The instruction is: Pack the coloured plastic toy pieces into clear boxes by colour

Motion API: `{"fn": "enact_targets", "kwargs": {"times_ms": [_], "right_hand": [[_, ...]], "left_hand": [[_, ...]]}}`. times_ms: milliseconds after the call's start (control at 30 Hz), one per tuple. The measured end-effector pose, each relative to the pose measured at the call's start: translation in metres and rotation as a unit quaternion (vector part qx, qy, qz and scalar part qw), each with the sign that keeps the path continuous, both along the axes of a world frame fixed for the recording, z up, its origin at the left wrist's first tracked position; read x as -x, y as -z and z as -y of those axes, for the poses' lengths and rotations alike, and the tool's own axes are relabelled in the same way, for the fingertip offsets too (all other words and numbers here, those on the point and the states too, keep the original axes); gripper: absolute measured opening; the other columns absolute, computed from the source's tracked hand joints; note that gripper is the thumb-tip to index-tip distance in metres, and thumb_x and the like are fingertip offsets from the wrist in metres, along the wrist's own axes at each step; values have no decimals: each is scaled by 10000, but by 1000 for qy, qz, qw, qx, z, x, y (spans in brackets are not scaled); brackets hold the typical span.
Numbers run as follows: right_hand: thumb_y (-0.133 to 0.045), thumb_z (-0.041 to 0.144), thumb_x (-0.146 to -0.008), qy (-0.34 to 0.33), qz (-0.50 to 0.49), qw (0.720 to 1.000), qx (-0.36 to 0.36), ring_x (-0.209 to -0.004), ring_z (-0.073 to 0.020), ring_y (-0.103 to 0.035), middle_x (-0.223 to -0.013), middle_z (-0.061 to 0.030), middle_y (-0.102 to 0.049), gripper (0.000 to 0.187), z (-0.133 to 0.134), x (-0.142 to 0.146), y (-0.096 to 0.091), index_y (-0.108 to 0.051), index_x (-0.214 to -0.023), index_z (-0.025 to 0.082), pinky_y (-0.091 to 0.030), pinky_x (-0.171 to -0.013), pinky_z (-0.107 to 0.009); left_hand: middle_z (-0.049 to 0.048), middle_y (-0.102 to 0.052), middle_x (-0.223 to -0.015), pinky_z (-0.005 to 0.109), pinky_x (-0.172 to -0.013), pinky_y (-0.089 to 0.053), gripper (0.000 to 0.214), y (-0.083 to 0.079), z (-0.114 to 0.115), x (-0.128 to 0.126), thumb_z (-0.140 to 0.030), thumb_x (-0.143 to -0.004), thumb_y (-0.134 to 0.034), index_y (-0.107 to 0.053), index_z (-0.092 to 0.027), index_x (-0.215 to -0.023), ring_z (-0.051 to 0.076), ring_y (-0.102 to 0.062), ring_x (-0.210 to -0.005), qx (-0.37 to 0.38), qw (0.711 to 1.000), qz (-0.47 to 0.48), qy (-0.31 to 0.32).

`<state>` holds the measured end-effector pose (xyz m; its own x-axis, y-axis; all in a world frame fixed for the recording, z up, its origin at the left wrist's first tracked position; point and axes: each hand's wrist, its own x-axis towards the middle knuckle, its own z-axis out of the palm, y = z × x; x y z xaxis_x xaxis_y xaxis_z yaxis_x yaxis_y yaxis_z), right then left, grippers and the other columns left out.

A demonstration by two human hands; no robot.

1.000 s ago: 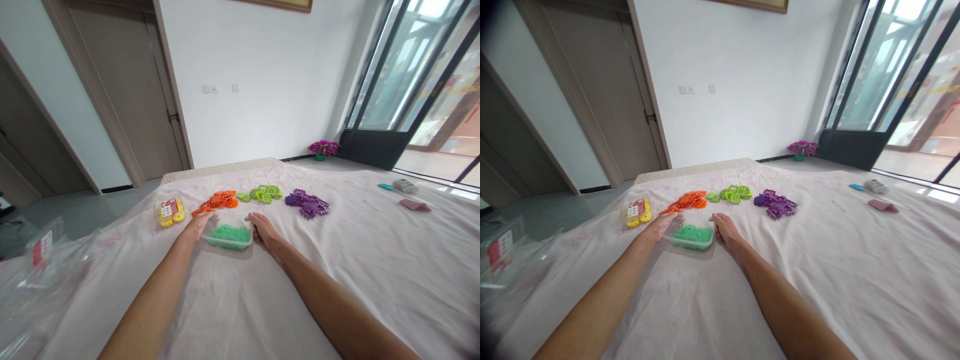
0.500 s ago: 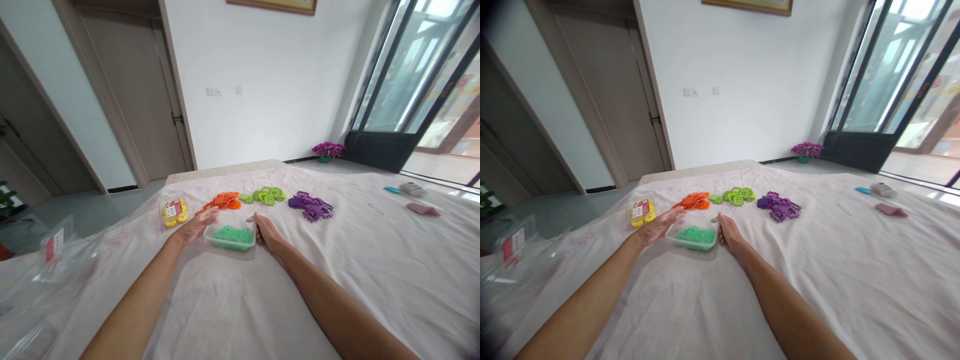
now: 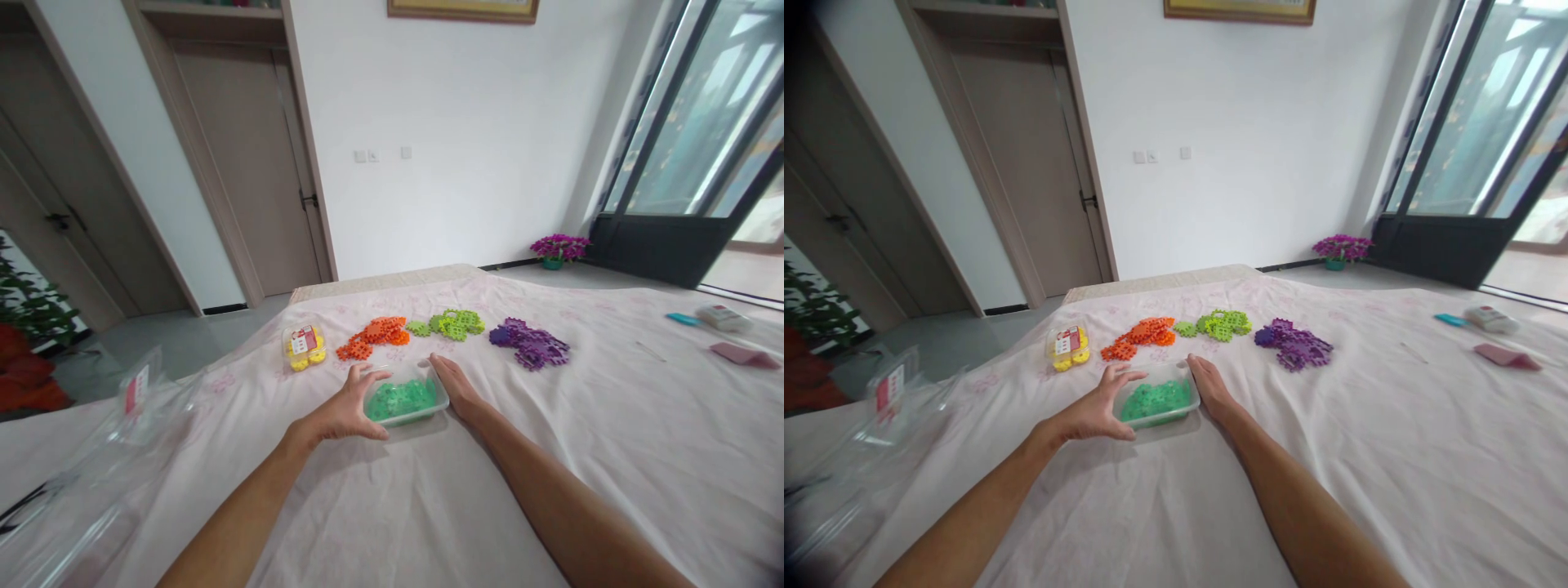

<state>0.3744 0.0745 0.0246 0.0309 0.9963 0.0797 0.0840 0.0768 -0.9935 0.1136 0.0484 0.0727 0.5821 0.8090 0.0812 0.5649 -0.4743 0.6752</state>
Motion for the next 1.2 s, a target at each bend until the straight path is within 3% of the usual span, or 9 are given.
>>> {"fn": "enact_targets", "kwargs": {"times_ms": [200, 400, 600, 667, 767, 867, 1000, 1100, 1200], "right_hand": [[-516, 575, -839, -9, -3, 999, -45, -614, -144, -507, -687, -14, -568, 404, 0, 0, 2, -578, -755, 185, -404, -542, -244], [-506, 469, -810, 0, -26, 999, 32, -419, -90, -421, -559, 53, -478, 313, -2, 3, 1, -596, -906, 185, -339, -385, -200], [-524, 356, -766, -10, -18, 999, 31, -386, -64, -403, -562, 74, -463, 253, -3, 4, 3, -594, -931, 178, -326, -342, -175], [-521, 356, -769, -8, -18, 999, 29, -382, -64, -405, -560, 75, -459, 251, -4, 4, 4, -595, -926, 176, -326, -335, -177], [-524, 353, -767, -6, -13, 1000, 28, -378, -67, -408, -549, 78, -451, 251, -4, 5, 5, -598, -927, 173, -332, -332, -181], [-525, 354, -769, -5, -7, 1000, 25, -380, -68, -412, -547, 78, -454, 255, -5, 5, 6, -601, -932, 173, -336, -335, -181], [-519, 360, -770, -2, -4, 1000, 23, -383, -65, -411, -559, 76, -462, 259, -6, 5, 8, -600, -935, 177, -338, -340, -179], [-507, 357, -770, 3, 15, 1000, 13, -385, -69, -419, -555, 75, -460, 260, -7, 5, 9, -604, -933, 180, -334, -343, -178], [-495, 357, -775, 5, 42, 999, 0, -388, -75, -423, -549, 70, -466, 267, -7, 5, 12, -612, -934, 178, -332, -352, -181]], "left_hand": [[97, -256, -1416, 459, -1173, -258, 876, 14, 12, -6, -338, -525, -846, -501, -301, -1329, 341, -240, -1404, -33, 997, 43, -51], [92, -337, -1334, 474, -1165, -278, 770, 10, 7, 17, -317, -566, -813, -537, -265, -1283, 308, -326, -1350, -109, 980, 85, -144], [79, -397, -1247, 481, -1129, -330, 649, -26, -38, 72, -395, -607, -788, -583, -228, -1199, 284, -374, -1303, -226, 893, 139, -363], [90, -361, -1297, 466, -1130, -326, 661, -33, -58, 89, -400, -598, -799, -576, -232, -1197, 292, -339, -1334, -233, 860, 124, -437], [126, -252, -1410, 445, -1121, -329, 749, -31, -85, 107, -460, -603, -796, -517, -224, -1256, 317, -308, -1367, -200, 827, 96, -516], [175, -136, -1482, 499, -1105, -325, 756, -18, -101, 116, -484, -613, -786, -510, -173, -1244, 379, -348, -1344, -139, 835, 78, -526], [178, -74, -1516, 427, -1135, -301, 826, -4, -104, 117, -468, -624, -786, -449, -166, -1315, 353, -288, -1397, -137, 851, 78, -502], [175, -82, -1517, 418, -1140, -300, 932, 7, -96, 115, -437, -648, -774, -317, -199, -1425, 336, -183, -1447, -185, 838, 90, -506], [197, -160, -1495, 447, -1129, -316, 912, 22, -79, 113, -416, -731, -708, -230, -187, -1474, 328, -200, -1439, -268, 813, 98, -507]]}}
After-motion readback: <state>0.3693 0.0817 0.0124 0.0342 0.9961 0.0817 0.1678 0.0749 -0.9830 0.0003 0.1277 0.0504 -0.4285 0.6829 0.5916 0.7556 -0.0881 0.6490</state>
